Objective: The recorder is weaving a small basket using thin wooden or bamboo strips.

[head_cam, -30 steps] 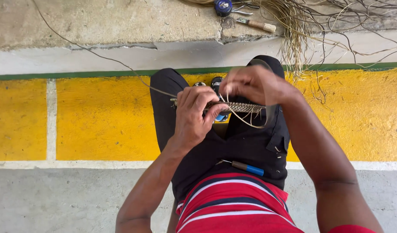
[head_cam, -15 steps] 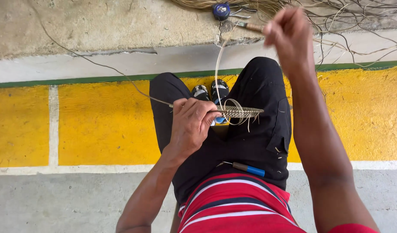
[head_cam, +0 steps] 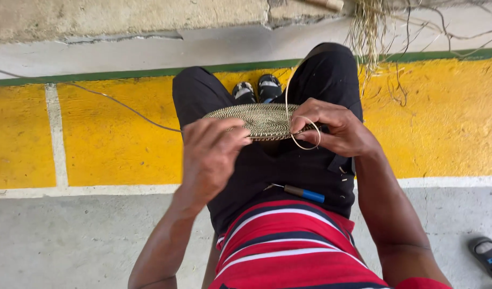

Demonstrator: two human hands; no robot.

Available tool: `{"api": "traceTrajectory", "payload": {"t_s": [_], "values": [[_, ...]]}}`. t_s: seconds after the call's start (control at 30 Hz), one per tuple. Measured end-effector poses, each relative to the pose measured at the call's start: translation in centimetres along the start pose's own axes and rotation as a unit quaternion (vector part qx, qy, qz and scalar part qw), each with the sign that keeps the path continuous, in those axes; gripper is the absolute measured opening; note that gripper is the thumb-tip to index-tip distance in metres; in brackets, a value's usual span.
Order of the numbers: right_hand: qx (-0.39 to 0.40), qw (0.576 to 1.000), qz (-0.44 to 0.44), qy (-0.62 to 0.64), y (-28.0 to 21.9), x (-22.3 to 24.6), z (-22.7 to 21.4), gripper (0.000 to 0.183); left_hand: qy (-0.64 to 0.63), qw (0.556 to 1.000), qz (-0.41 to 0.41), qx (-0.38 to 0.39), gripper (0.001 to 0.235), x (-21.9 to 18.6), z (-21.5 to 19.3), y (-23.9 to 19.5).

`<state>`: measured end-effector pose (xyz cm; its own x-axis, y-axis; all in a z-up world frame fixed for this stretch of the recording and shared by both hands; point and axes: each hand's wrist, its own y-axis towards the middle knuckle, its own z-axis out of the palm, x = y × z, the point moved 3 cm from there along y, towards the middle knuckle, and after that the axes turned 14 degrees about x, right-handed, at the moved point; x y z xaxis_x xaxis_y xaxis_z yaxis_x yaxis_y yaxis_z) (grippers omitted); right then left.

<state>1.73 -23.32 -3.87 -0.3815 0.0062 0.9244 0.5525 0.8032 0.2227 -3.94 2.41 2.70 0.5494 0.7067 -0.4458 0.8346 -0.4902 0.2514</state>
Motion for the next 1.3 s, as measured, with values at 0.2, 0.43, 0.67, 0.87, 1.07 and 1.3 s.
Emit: {"api": "traceTrajectory", "payload": {"t_s": [0.2,0.43,0.67,0.87,1.07,1.3], "values": [[0.001,1.0,0.015,-0.013,0.1,1.5,0.9,0.014,-0.032,0.998,-0.048,0.029,0.016,2.0,-1.6,-1.5],[0.005,1.0,0.017,-0.005,0.4,2.3,0.8,0.015,0.01,1.0,-0.023,-0.017,0.016,3.4,-0.5,0.3],[-0.012,1.0,0.023,-0.016,0.7,1.4,-0.4,0.015,-0.019,0.999,-0.021,-0.045,0.021,2.6,-0.4,0.0],[0.036,0.996,0.013,0.079,0.9,1.3,0.0,0.016,0.012,0.995,-0.028,-0.1,0.033,2.4,-0.6,0.9],[-0.057,0.998,0.026,0.024,0.9,1.1,-0.6,0.015,0.039,0.994,-0.02,-0.103,0.047,1.1,-0.4,1.3],[-0.087,0.995,0.046,0.025,1.1,1.3,0.0,0.016,0.017,0.994,-0.069,-0.083,0.046,0.1,-0.8,2.4]]}}
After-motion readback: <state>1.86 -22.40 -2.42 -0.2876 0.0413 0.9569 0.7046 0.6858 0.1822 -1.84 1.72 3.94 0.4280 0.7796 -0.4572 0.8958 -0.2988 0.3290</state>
